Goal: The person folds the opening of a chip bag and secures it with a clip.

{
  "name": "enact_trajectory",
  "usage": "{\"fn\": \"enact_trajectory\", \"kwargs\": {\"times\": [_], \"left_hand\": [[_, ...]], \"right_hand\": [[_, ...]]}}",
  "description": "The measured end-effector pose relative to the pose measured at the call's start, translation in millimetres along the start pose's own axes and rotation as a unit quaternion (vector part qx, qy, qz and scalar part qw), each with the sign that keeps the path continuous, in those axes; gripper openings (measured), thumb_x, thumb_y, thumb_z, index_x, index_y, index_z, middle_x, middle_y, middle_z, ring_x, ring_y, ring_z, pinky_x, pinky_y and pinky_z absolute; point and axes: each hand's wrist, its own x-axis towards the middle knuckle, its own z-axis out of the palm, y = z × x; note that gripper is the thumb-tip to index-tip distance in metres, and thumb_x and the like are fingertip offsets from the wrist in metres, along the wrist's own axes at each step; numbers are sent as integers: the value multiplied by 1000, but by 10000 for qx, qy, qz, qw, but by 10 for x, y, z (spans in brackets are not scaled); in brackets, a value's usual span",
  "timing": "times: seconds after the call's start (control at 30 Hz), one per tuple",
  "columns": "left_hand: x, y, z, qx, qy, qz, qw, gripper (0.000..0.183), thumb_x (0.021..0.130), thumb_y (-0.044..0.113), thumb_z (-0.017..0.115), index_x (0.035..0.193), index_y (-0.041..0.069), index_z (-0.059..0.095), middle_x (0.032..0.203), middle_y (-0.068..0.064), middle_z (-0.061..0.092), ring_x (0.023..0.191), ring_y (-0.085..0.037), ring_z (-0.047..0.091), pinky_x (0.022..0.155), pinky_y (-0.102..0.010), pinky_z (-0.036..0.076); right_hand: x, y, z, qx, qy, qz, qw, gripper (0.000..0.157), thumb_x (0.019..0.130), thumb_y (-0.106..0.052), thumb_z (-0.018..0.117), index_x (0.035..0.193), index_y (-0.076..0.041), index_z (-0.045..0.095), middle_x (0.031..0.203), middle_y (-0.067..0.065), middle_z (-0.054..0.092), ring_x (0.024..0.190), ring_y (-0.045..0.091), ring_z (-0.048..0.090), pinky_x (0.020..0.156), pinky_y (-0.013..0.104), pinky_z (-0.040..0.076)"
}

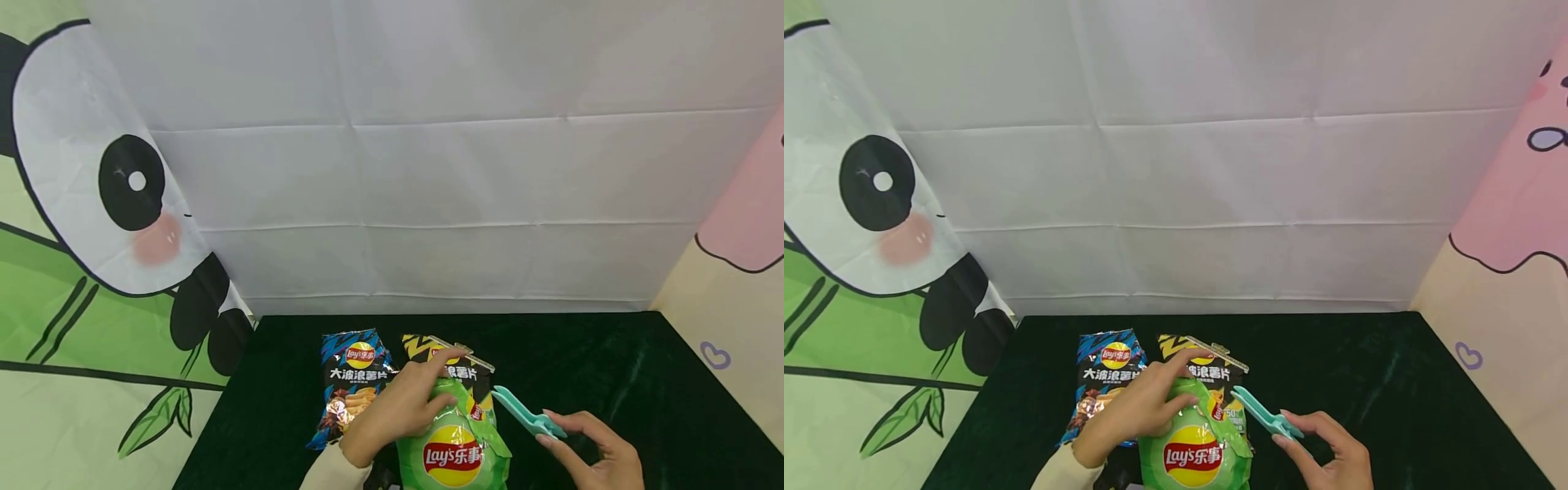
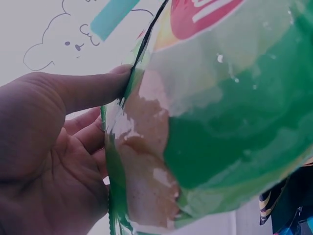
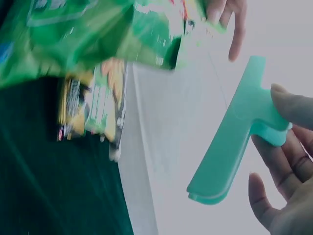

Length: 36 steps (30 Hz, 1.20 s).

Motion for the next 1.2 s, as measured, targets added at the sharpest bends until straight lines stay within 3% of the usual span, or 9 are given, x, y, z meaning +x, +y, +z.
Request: {"fn": "enact_trajectory", "kwargs": {"times": [0.33,0.53,0.7,0.9,1.03,1.2], "left_hand": [[-22,10,4,0,135,55,9999,70,90,25,65,145,35,24,109,-2,70,86,-3,64,76,-20,52],[-25,8,8,-95,129,54,9999,72,90,24,65,146,36,22,108,0,71,87,-1,64,79,-21,53],[-31,8,2,-352,86,44,9993,73,90,21,65,146,37,21,103,1,71,78,3,59,73,-16,51],[-23,5,8,-441,130,-113,9989,82,88,21,67,148,38,13,103,3,71,82,2,60,79,-20,53],[-17,2,6,-400,266,-288,9984,85,87,22,69,148,39,13,104,3,72,89,-3,64,85,-28,53],[9,-12,8,-701,347,-586,9952,90,82,22,74,147,41,16,98,6,74,86,-2,66,89,-32,53]], "right_hand": [[2,-204,229,401,-220,-284,9985,21,72,-9,80,90,-18,72,86,-6,71,70,6,62,67,17,52],[44,-251,324,498,-554,20,9972,18,75,-18,79,89,-25,71,91,-11,71,79,5,64,74,20,53],[70,-278,363,643,-781,104,9948,17,75,-18,79,88,-24,71,91,-9,72,83,5,65,75,21,53],[66,-301,397,591,-927,297,9935,15,76,-23,78,88,-27,71,92,-14,71,86,4,66,82,23,52],[66,-307,421,590,-934,368,9932,16,76,-25,79,89,-28,71,93,-14,71,84,5,65,79,23,52],[70,-301,442,468,-900,328,9943,19,74,-24,80,90,-29,70,89,-14,70,78,6,63,76,22,53]]}}
